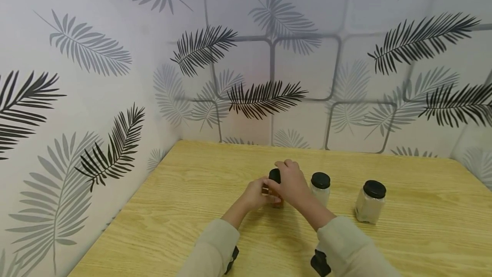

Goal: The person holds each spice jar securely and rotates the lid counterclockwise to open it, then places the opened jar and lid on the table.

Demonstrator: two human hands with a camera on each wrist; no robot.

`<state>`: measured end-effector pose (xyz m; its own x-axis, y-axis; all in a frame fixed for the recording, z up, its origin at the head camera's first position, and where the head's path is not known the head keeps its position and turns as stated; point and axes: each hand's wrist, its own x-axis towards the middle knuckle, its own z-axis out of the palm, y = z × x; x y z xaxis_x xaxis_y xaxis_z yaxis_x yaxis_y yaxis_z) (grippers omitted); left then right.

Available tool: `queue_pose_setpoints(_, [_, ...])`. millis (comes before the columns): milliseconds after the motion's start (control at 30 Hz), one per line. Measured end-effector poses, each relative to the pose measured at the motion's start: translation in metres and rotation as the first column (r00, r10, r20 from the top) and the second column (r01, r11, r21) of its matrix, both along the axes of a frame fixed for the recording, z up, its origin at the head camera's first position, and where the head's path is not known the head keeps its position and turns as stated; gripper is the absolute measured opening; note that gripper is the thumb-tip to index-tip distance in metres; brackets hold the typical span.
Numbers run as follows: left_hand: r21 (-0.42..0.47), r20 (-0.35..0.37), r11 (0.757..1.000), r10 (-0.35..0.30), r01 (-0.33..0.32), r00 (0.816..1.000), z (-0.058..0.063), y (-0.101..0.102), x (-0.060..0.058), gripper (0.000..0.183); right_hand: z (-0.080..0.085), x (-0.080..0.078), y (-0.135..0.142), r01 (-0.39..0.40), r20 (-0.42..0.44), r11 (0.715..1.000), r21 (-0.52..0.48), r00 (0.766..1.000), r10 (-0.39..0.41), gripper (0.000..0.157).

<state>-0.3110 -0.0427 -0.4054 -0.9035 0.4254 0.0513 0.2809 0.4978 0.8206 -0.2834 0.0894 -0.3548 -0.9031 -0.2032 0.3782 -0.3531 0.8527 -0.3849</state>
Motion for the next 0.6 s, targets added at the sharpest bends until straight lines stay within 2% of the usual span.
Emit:
queue_pose_setpoints(167, [0.003, 0.002, 1.0, 0.007, -0.007, 1.0, 0.0005, -0.0004, 0.0001, 0.042, 0.0008, -0.0001, -0.0011, 0.011, -0.025, 1.0, 0.003, 1.0, -0.011, 0.049])
queue_pose_setpoints(333, [0.003, 0.006, 1.0, 0.01, -0.01, 1.0, -0.0009, -0.0003, -0.0015, 0.042, 0.0016, -0.0006, 0.0007, -0.045, -0.017, 0.999, -0.024, 0.999, 0.045, 0.041])
queue_pose_setpoints(467, [-0.007, 0.013, 1.0, 0.016, -0.016, 1.0, -0.0004, 0.0004, -0.002, 0.043, 0.0023, -0.0006, 0.0013, -0.072, 0.009, 0.997, -0.031, 0.997, 0.072, 0.043])
queue_pose_setpoints(600, [-0.016, 0.016, 1.0, 0.015, -0.015, 1.0, 0.0004, 0.0009, -0.0014, 0.041, 0.0028, -0.0007, -0.0002, -0.039, 0.02, 0.999, 0.001, 0.999, 0.039, 0.051])
